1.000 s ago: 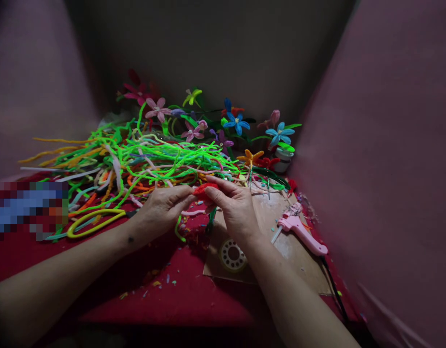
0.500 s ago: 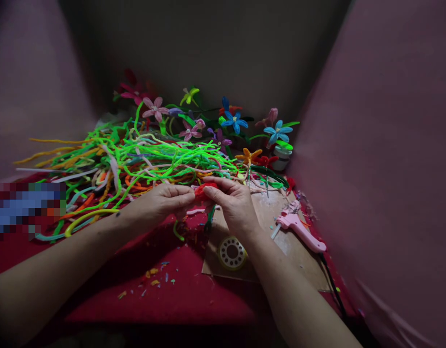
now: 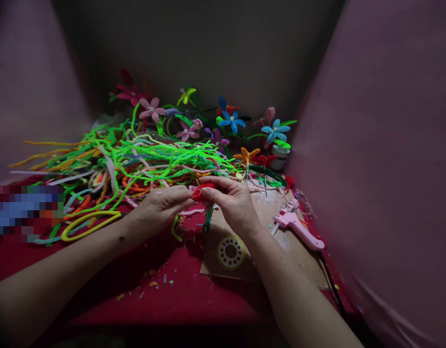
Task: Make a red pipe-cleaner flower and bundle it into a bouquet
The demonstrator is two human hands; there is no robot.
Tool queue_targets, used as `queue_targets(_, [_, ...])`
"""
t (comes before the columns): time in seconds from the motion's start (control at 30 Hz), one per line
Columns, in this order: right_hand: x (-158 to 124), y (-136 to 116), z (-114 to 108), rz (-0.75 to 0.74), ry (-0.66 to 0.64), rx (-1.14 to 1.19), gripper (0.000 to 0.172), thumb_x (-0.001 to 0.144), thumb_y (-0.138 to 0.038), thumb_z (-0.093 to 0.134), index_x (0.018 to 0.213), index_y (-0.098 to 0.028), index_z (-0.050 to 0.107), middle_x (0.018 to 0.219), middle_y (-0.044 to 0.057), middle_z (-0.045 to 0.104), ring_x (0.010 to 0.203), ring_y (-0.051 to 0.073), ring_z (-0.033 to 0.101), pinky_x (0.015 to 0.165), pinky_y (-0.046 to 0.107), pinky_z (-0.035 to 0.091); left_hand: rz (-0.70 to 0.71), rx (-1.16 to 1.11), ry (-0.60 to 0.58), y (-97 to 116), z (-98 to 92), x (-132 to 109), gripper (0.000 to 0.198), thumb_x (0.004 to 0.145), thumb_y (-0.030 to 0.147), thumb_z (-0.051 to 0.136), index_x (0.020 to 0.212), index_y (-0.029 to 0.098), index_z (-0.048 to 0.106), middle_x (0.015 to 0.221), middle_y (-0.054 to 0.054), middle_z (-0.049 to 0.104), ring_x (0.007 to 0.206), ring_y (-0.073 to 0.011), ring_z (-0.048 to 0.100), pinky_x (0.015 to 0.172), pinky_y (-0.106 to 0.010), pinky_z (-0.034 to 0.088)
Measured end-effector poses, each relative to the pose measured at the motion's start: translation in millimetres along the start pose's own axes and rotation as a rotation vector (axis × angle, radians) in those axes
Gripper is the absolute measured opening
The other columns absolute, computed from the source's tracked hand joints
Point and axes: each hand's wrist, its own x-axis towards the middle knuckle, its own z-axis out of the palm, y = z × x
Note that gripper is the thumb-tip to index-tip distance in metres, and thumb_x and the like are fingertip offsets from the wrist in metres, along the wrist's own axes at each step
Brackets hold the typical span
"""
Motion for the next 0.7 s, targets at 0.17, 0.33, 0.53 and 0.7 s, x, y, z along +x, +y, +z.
queue_targets(0.17, [-0.3, 3.0, 1.1, 0.000, 0.013, -0.004, 0.016, 0.069, -0.021, 0.071, 0.084, -0.018, 0.072, 0.066, 0.000, 0.069, 0.054, 0.010, 0.059, 0.052, 0.025, 0.049, 0.158, 0.263, 0.059, -3.5, 5.1, -1.9, 0.024, 0.087, 0.019, 0.043, 0.084, 0.017, 0.066, 0.073, -0.002, 0.060, 0.066, -0.0116, 0.054, 0.060, -0.021, 0.040])
queue_targets(0.33, [-1.7, 3.8, 2.9, 0.006, 0.002, 0.040, 0.015, 0.070, -0.022, 0.070, 0.085, -0.018, 0.071, 0.067, 0.001, 0.069, 0.053, 0.010, 0.058, 0.052, 0.025, 0.048, 0.232, 0.320, 0.147, -2.6, 6.3, -3.3, 0.023, 0.087, 0.015, 0.041, 0.074, 0.016, 0.060, 0.067, 0.000, 0.057, 0.061, -0.0107, 0.051, 0.060, -0.021, 0.038])
queue_targets(0.53, [-0.2, -0.3, 4.5, 0.027, -0.009, 0.254, 0.032, 0.074, -0.040, 0.066, 0.099, -0.021, 0.068, 0.065, -0.001, 0.063, 0.057, 0.011, 0.057, 0.052, 0.025, 0.046, 0.079, 0.178, 0.217, 5.0, 2.7, -3.5, 0.022, 0.087, 0.019, 0.046, 0.068, 0.016, 0.057, 0.061, 0.002, 0.049, 0.057, -0.0084, 0.047, 0.057, -0.019, 0.036])
queue_targets(0.7, [-2.7, 1.4, 4.4, -0.022, 0.038, 0.147, 0.029, 0.069, -0.032, 0.072, 0.095, -0.020, 0.070, 0.065, -0.002, 0.061, 0.050, 0.008, 0.050, 0.048, 0.022, 0.040, 0.187, 0.243, 0.346, 0.0, 6.0, -4.4, 0.018, 0.086, 0.017, 0.048, 0.071, 0.016, 0.057, 0.062, 0.002, 0.049, 0.059, -0.0094, 0.047, 0.058, -0.020, 0.037])
